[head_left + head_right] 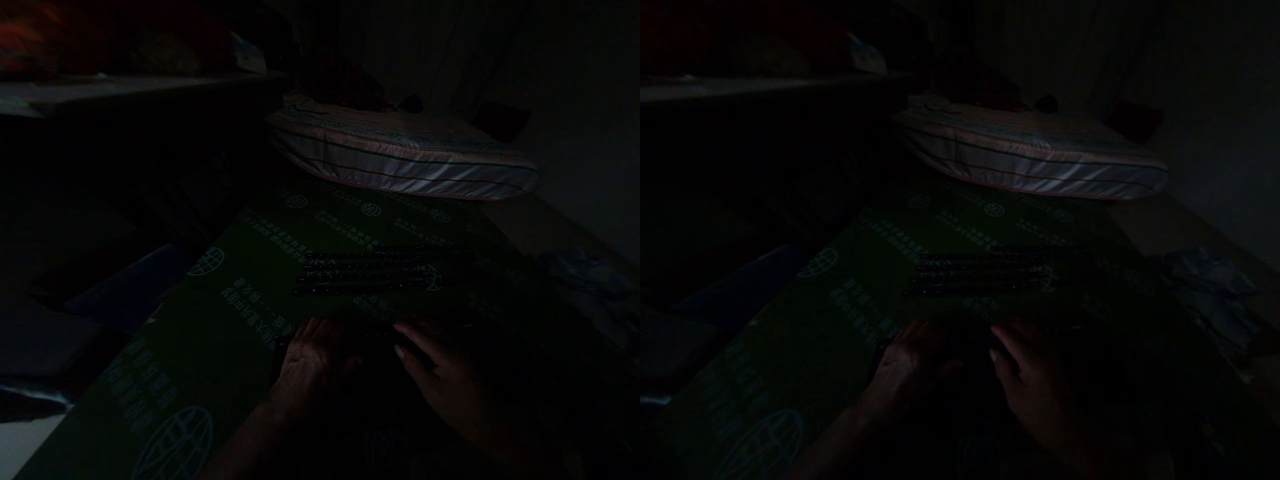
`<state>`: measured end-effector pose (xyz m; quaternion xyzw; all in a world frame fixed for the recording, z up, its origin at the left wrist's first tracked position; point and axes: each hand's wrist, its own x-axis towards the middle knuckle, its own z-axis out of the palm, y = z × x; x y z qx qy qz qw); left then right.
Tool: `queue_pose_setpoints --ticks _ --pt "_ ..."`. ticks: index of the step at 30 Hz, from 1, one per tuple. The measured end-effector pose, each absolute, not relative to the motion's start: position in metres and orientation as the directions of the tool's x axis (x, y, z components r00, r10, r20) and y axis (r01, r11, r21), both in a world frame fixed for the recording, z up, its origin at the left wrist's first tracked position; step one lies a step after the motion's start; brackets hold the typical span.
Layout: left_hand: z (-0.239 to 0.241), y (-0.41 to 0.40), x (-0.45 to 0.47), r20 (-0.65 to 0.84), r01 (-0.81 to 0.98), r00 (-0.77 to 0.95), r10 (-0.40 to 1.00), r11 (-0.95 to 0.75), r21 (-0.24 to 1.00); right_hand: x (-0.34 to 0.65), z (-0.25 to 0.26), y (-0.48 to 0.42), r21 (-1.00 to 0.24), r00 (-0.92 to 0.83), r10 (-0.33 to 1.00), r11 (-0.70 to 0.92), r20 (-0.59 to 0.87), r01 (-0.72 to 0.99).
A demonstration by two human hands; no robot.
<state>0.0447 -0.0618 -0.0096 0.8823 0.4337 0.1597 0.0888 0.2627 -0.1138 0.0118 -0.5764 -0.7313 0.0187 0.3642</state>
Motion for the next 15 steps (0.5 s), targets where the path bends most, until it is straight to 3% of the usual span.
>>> queue_pose_setpoints --ticks 15 --pt "-0.012 -0.061 0.042 0.228 0.737 0.562 0.795 -0.607 0.296 0.296 0.004 -0.011 -0.288 -0.185 0.881 0.331 0.436 0.899"
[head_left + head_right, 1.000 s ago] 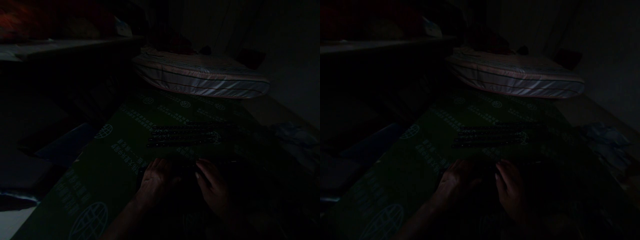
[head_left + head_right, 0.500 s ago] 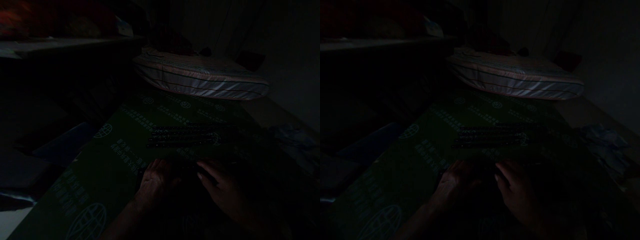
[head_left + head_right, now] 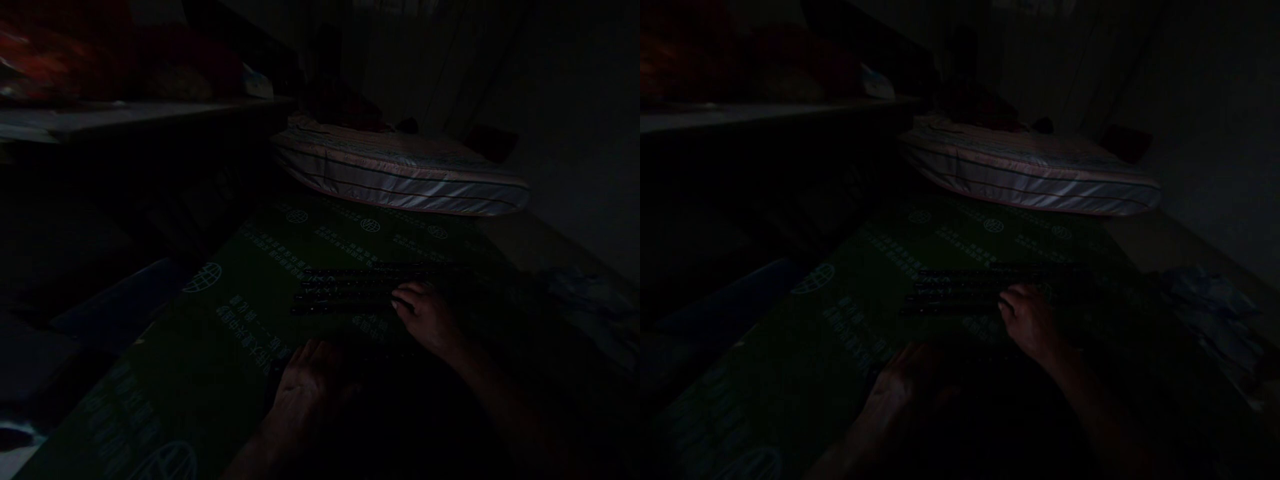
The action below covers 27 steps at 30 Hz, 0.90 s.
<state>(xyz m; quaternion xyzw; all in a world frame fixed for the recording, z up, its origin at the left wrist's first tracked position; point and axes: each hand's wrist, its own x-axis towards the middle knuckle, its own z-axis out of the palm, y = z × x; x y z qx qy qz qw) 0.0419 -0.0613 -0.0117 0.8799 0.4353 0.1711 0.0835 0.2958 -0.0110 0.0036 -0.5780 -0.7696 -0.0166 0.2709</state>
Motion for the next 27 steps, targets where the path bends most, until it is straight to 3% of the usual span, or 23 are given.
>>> queue_pose_setpoints --ticks 4,9,27 --pt "-0.012 -0.061 0.042 0.229 0.743 0.556 0.799 -0.601 0.294 0.3 0.003 0.022 -0.206 -0.173 0.905 0.269 0.388 0.941" --pt "-0.011 -0.061 0.042 0.236 0.729 0.568 0.788 -0.615 0.3 0.302 0.009 0.064 -0.113 -0.173 0.961 0.201 0.215 0.973" --pt "-0.007 -0.064 0.042 0.197 0.737 0.542 0.817 -0.574 0.356 0.301 0.002 0.122 -0.046 -0.215 0.977 0.215 0.004 0.976"
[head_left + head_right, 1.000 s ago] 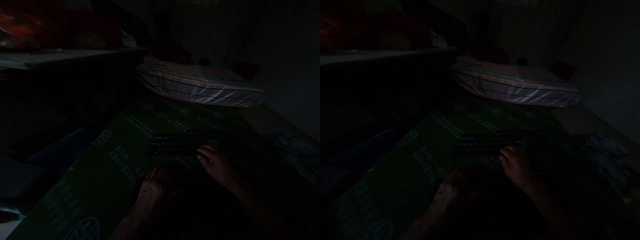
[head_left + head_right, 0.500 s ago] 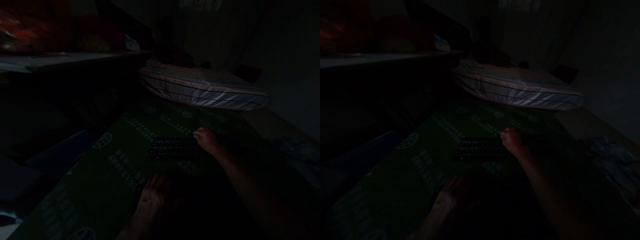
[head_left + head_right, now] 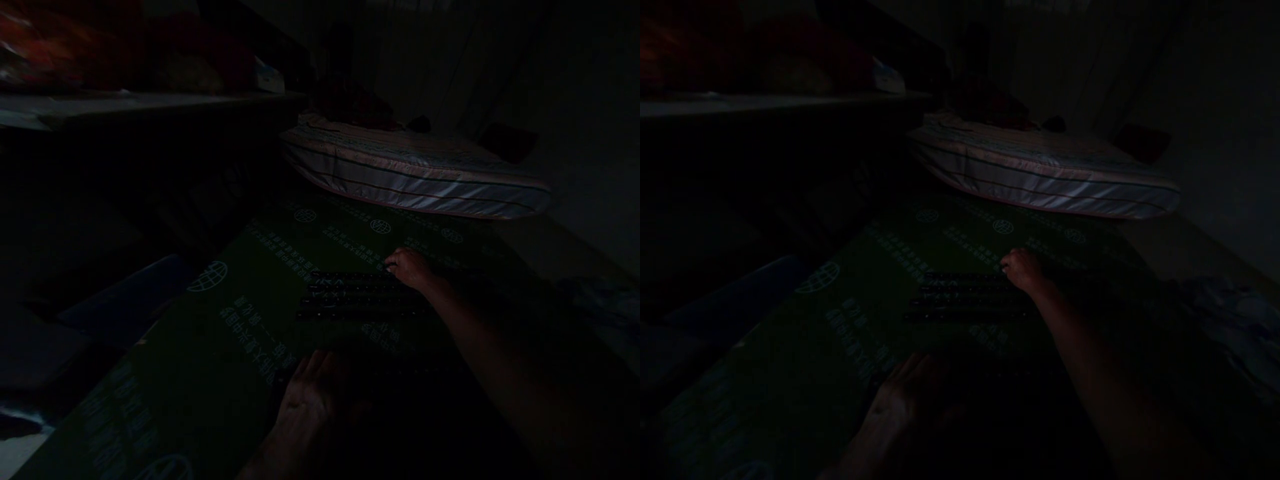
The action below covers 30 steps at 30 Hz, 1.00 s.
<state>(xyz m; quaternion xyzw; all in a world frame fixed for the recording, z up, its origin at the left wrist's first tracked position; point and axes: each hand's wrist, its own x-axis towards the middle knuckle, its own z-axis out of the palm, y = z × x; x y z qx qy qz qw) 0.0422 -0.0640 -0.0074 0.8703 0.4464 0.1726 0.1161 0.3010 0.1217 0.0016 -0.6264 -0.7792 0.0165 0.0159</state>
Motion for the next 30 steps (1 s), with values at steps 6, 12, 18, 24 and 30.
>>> queue_pose_setpoints --ticks 6,12,18,24,30 --pt "-0.007 -0.063 0.043 0.204 0.728 0.545 0.813 -0.58 0.366 0.303 -0.004 0.129 -0.038 -0.227 0.973 0.226 -0.038 0.973" --pt "-0.003 -0.064 0.043 0.152 0.737 0.55 0.821 -0.563 0.373 0.306 -0.009 0.136 -0.043 -0.235 0.97 0.233 -0.056 0.972" --pt "-0.005 -0.064 0.043 0.151 0.73 0.542 0.827 -0.552 0.403 0.306 -0.01 0.141 -0.054 -0.258 0.965 0.255 -0.05 0.965" --pt "-0.006 -0.064 0.043 0.161 0.726 0.538 0.827 -0.552 0.411 0.306 -0.012 0.146 -0.067 -0.267 0.963 0.265 -0.037 0.962" --pt "-0.003 -0.064 0.044 0.151 0.733 0.544 0.825 -0.556 0.393 0.307 -0.014 0.148 -0.095 -0.284 0.959 0.281 -0.016 0.955"
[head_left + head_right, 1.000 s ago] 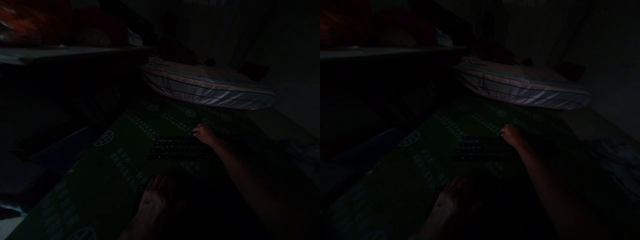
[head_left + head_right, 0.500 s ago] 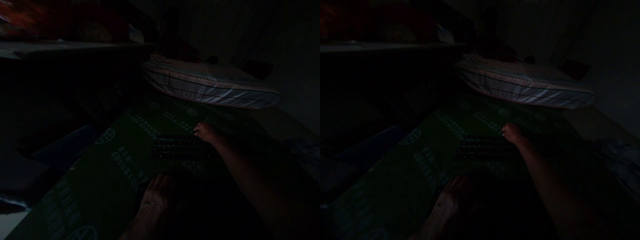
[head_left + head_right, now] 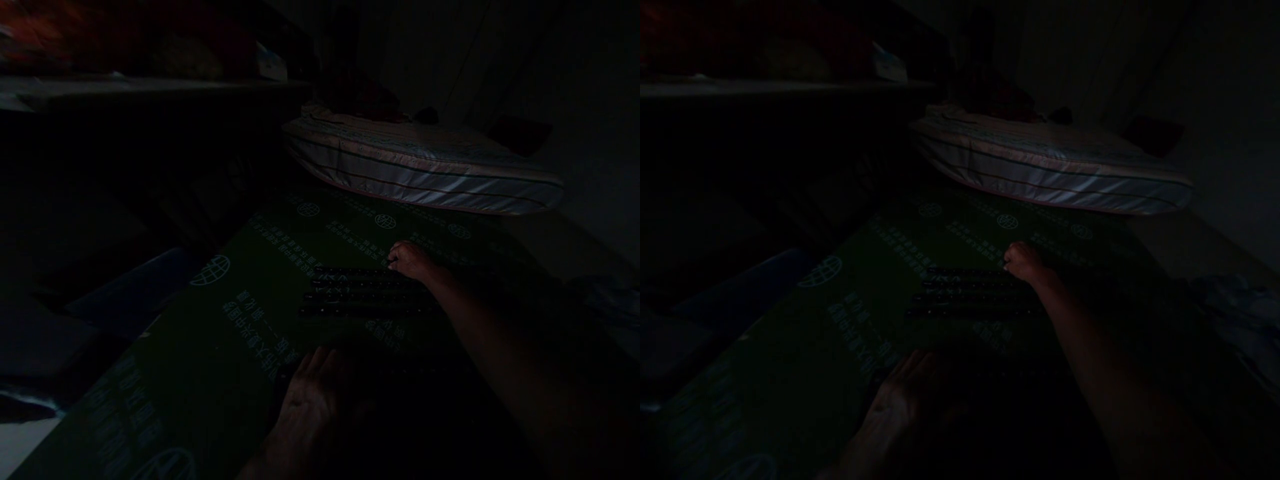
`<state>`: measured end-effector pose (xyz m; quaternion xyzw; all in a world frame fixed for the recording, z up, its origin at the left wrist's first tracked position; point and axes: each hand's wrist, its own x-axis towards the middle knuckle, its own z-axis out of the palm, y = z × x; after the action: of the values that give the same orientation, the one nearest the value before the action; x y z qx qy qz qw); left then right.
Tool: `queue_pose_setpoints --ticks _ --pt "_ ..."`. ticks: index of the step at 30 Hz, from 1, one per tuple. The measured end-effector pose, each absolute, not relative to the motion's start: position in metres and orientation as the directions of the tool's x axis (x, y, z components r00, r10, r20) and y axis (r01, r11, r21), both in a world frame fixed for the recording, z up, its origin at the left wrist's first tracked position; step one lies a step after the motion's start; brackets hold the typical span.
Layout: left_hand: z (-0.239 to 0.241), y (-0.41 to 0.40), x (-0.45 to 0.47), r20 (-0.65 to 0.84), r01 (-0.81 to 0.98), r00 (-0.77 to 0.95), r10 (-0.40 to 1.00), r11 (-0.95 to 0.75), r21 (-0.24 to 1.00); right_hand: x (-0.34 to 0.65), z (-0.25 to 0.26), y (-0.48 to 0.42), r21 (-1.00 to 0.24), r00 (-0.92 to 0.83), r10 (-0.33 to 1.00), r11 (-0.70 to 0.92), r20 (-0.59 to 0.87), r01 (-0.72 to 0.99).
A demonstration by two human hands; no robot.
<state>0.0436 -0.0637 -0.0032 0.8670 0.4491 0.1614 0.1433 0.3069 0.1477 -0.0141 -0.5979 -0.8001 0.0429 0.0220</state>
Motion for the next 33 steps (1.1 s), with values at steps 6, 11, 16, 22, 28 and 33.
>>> queue_pose_setpoints --ticks 6,11,16,22,28,33 --pt "-0.007 -0.065 0.043 0.159 0.727 0.542 0.825 -0.555 0.403 0.307 -0.017 0.151 -0.142 -0.28 0.959 0.282 0.029 0.949" --pt "-0.009 -0.064 0.043 0.17 0.723 0.553 0.816 -0.571 0.388 0.307 -0.005 0.141 -0.214 -0.281 0.955 0.296 0.095 0.931" --pt "-0.007 -0.063 0.045 0.162 0.735 0.576 0.801 -0.595 0.326 0.305 0.014 0.096 -0.288 -0.308 0.942 0.334 0.134 0.897" --pt "-0.01 -0.063 0.046 0.161 0.749 0.58 0.798 -0.601 0.28 0.292 0.017 0.008 -0.459 -0.415 0.886 0.462 0.205 0.759" --pt "-0.007 -0.064 0.048 0.156 0.753 0.578 0.801 -0.597 0.278 0.273 0.012 -0.06 -0.487 -0.447 0.882 0.459 0.15 0.743" --pt "-0.003 -0.065 0.049 0.139 0.754 0.578 0.804 -0.591 0.286 0.265 0.01 -0.076 -0.437 -0.45 0.884 0.456 0.124 0.775"
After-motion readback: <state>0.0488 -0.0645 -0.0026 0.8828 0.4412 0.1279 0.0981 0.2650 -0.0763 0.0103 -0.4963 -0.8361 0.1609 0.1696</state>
